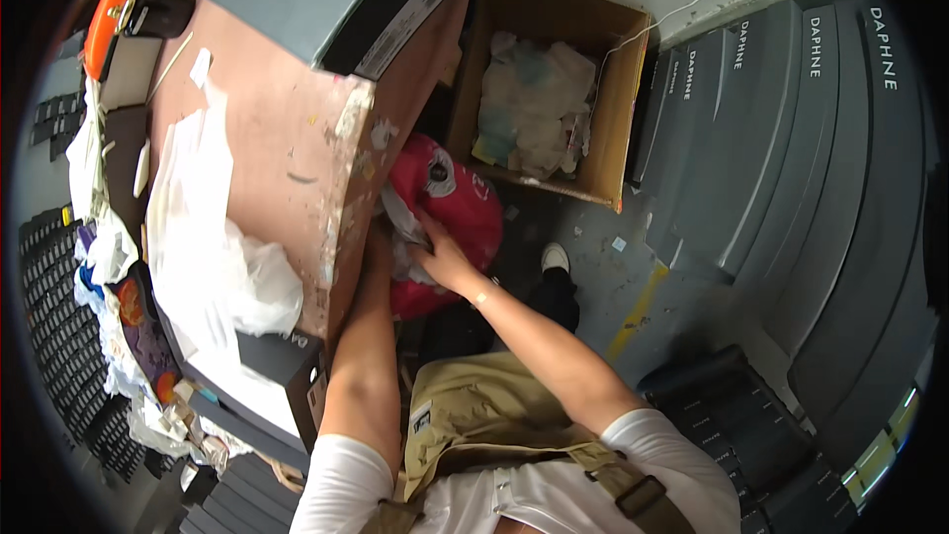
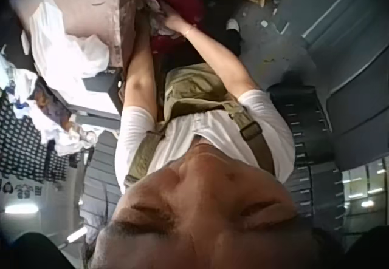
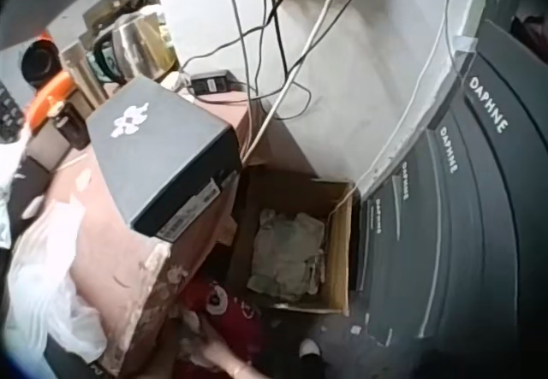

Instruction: Pack high-heeled sandals into a shoebox using protective paper and adding necessary tags.

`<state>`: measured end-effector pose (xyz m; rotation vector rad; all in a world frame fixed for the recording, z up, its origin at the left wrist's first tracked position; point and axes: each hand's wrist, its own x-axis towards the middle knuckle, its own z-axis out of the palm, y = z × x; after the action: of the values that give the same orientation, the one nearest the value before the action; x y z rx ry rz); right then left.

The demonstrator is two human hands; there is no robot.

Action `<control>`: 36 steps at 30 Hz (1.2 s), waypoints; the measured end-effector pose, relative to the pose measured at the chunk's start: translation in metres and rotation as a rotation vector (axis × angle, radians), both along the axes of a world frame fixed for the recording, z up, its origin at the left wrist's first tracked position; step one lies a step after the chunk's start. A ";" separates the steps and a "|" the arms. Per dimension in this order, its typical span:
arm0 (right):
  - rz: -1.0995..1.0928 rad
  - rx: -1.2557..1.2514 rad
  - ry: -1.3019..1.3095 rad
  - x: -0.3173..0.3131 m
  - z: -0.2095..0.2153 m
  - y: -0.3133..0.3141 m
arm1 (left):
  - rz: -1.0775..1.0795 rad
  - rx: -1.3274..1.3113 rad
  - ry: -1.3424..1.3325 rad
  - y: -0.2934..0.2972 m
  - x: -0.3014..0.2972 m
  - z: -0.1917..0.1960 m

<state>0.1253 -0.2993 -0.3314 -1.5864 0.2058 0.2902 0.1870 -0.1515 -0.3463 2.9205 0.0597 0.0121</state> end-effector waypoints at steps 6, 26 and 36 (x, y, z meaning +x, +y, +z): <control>0.107 -0.043 0.370 -0.166 0.027 -0.110 | -0.065 0.004 0.037 -0.016 -0.037 0.059; -0.342 0.900 0.726 -0.057 -0.147 -0.083 | 0.138 -0.207 0.518 -0.058 -0.111 0.127; 0.113 0.073 0.145 -0.003 -0.157 -0.024 | 0.115 -0.322 0.327 -0.010 -0.133 0.100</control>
<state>0.1226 -0.3232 -0.4889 -1.5083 0.2155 0.4968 0.0543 -0.1614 -0.2464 2.5657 0.2573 -0.4165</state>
